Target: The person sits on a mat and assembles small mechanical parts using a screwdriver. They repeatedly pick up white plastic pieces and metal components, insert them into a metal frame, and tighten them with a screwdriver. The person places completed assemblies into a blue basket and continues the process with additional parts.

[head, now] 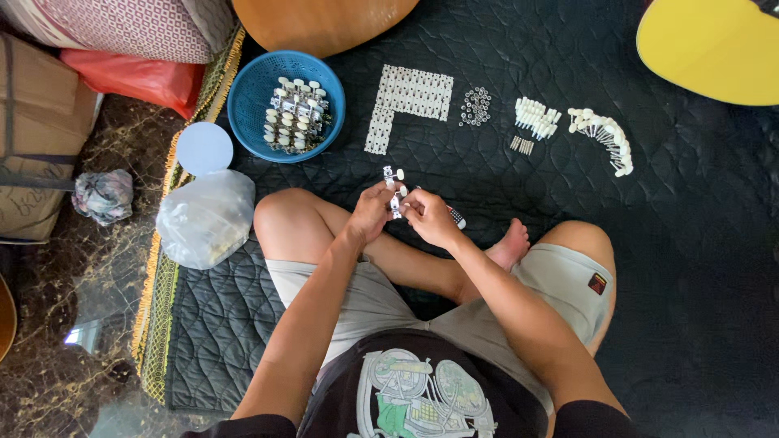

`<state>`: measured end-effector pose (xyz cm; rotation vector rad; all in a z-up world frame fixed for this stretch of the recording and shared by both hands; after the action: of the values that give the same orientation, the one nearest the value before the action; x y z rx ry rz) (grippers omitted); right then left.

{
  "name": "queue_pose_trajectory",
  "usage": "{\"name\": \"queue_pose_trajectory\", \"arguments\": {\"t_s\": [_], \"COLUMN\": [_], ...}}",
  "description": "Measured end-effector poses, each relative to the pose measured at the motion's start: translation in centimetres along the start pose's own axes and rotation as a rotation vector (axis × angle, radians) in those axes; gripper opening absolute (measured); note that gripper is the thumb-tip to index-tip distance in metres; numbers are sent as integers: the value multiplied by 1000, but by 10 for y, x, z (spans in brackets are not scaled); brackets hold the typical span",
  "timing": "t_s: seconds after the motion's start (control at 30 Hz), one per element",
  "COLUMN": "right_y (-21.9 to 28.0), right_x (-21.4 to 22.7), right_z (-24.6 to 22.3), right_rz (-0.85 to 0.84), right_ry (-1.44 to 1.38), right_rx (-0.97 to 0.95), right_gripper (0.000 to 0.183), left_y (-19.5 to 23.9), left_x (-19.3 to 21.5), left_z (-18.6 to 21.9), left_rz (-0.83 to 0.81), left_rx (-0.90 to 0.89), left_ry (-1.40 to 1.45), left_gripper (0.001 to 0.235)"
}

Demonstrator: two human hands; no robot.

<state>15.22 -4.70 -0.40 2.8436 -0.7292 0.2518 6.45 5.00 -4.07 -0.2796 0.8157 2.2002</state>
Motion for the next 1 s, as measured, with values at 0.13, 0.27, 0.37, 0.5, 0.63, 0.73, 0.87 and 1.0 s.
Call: {"name": "queue_pose_trajectory", "arguments": {"t_s": [0.13, 0.27, 0.37, 0.5, 0.63, 0.73, 0.87, 1.0], "right_y": [0, 6, 5, 12, 18, 14, 18, 15], "right_x": [5, 10, 12, 10, 4, 6, 5, 4], "right_z": [-9, -25, -22, -46, -64, -55, -76, -71], "right_rz": [48, 120, 162, 150, 119, 158, 185, 200], "right_ry": [61, 249, 289, 295, 343, 372, 548, 514], "right_rx": [24, 70, 37, 28, 27, 78, 185, 134], "right_gripper": [10, 13, 23, 50, 60, 45, 56, 48], "left_y": [2, -6, -4, -1, -3, 18, 21, 15], "left_x": [1, 9, 7, 2, 6, -12, -21, -17], "left_z": [7, -3, -3, -4, -2, 23, 27, 22], "left_rz": [33, 63, 84, 65, 72, 48, 14, 25], "left_rx": [-37, -59, -57, -26, -43, -14, -24, -40], "left_ry": [-13, -58, -72, -32, -5, 55, 71, -13], "left_gripper": [23, 22, 15, 17, 20, 21, 21, 25]}}
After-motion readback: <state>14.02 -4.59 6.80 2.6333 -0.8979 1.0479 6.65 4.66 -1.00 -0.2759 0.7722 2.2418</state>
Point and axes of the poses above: each hand's wrist, its own y-axis away from the middle knuckle, its own x-axis out of the back of the hand, z = x × y, the point moved 10 cm from there along -y, towards the middle knuckle, and after that the axes turned 3 degrees about -z, right-handed, at the moved point
